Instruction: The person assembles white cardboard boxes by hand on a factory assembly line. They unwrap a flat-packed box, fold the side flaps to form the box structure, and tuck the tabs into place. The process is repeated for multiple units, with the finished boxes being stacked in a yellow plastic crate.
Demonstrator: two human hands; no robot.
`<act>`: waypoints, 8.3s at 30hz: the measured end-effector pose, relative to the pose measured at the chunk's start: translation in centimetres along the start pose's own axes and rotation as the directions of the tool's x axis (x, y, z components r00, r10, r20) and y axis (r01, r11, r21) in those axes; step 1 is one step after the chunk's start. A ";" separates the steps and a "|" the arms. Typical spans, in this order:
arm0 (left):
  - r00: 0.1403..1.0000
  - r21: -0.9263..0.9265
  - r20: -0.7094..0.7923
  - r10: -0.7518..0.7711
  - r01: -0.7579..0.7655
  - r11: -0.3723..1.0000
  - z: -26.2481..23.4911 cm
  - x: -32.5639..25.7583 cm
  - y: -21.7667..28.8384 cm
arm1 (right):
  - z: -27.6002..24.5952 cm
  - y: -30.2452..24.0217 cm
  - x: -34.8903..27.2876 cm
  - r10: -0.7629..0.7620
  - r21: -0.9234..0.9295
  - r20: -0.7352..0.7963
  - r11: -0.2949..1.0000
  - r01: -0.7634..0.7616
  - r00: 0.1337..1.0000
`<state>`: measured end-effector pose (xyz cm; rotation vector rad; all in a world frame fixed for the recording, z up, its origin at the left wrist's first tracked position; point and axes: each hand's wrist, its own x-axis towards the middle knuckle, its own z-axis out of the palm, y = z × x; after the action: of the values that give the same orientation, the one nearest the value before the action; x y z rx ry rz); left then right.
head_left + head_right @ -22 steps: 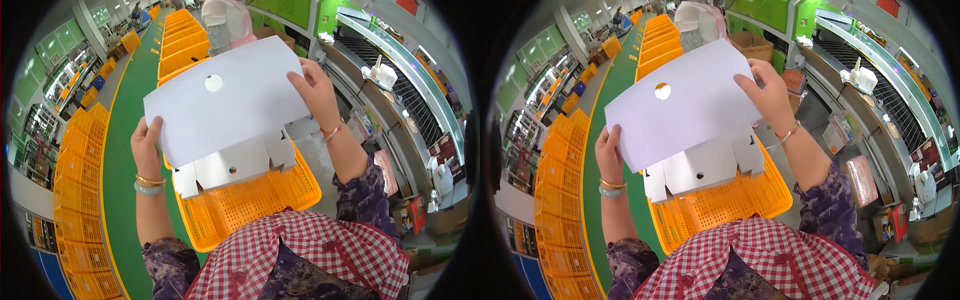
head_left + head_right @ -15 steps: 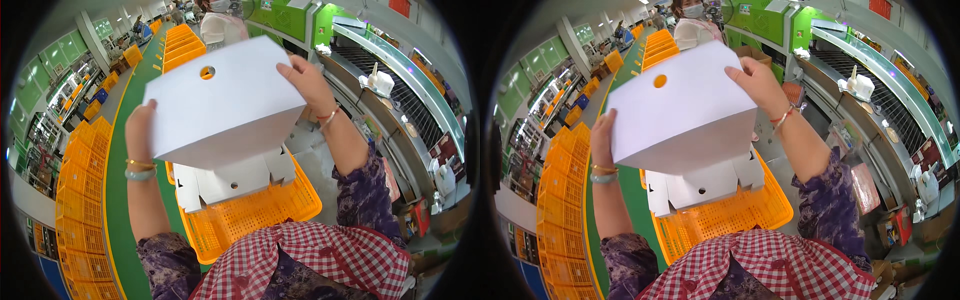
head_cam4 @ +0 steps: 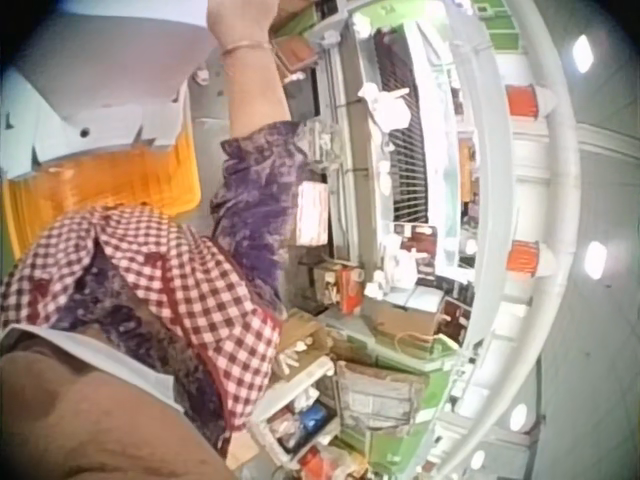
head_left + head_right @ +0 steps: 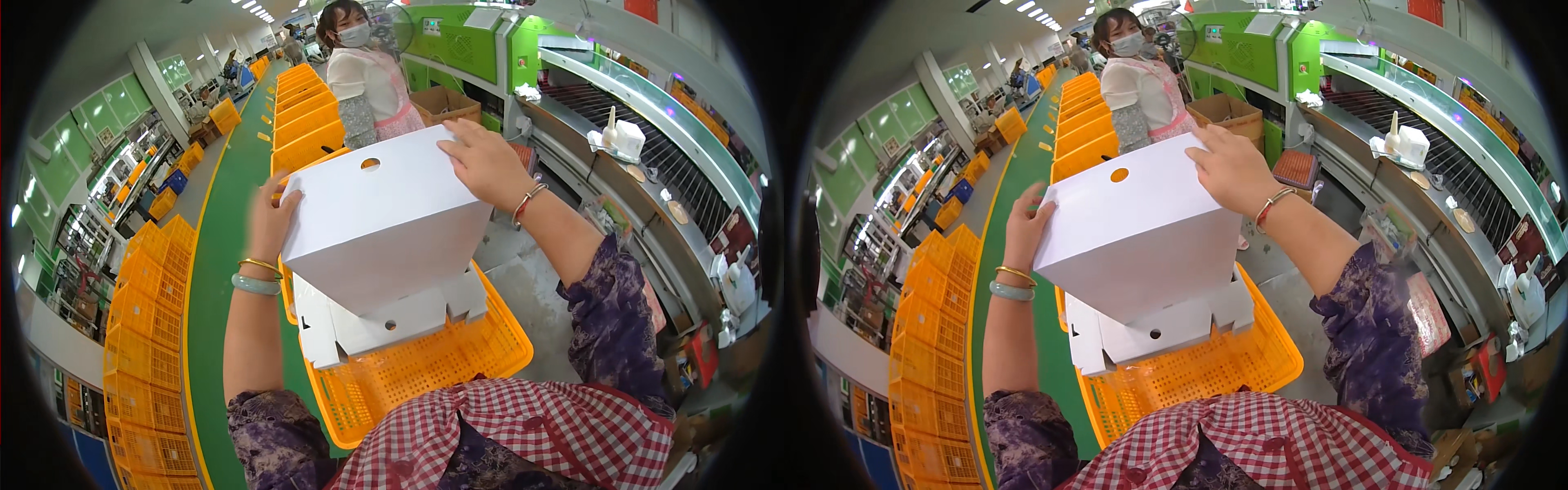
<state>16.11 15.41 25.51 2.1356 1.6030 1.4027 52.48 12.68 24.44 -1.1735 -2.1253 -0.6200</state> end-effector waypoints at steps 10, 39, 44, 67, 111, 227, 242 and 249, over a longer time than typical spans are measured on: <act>0.990 0.218 0.081 0.119 -0.134 0.967 -0.4 -0.4 1.3 | 0.1 -2.6 1.7 -0.107 0.186 0.236 0.981 0.063 0.966; 0.923 0.342 0.383 0.038 -0.179 0.923 0.1 1.3 2.8 | 2.7 -1.0 5.1 0.387 0.113 0.213 0.902 -0.416 0.897; 0.969 0.130 0.242 0.055 -0.089 0.988 0.5 1.4 1.1 | 4.4 3.0 4.9 0.459 0.511 0.253 0.684 -0.520 0.852; 0.919 -0.213 0.173 -0.356 0.387 0.897 0.0 0.9 1.5 | 1.9 1.5 3.6 0.479 0.742 0.533 0.132 -0.657 0.698; 0.900 0.532 0.435 -0.013 -0.245 0.810 -3.2 -31.5 -3.0 | 7.5 -17.4 -14.0 -0.497 0.499 0.021 0.757 0.422 0.868; 0.879 0.469 0.470 -0.076 -0.176 0.865 2.0 -33.7 -7.2 | 16.0 -17.7 -18.7 -0.131 0.468 0.448 0.877 -0.107 0.885; 0.863 0.410 0.495 -0.103 -0.128 0.903 2.3 -33.7 -5.9 | 17.2 -15.7 -19.9 -0.132 0.481 0.320 0.876 -0.040 0.938; 0.897 0.369 0.440 -0.055 -0.125 0.921 3.2 -33.9 -5.7 | 15.1 -12.7 -20.5 -0.344 0.506 0.221 0.841 0.194 0.913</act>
<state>14.29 -8.21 0.45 2.4676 1.7567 0.5498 45.46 4.64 -1.92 -0.7268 -2.5390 -0.0060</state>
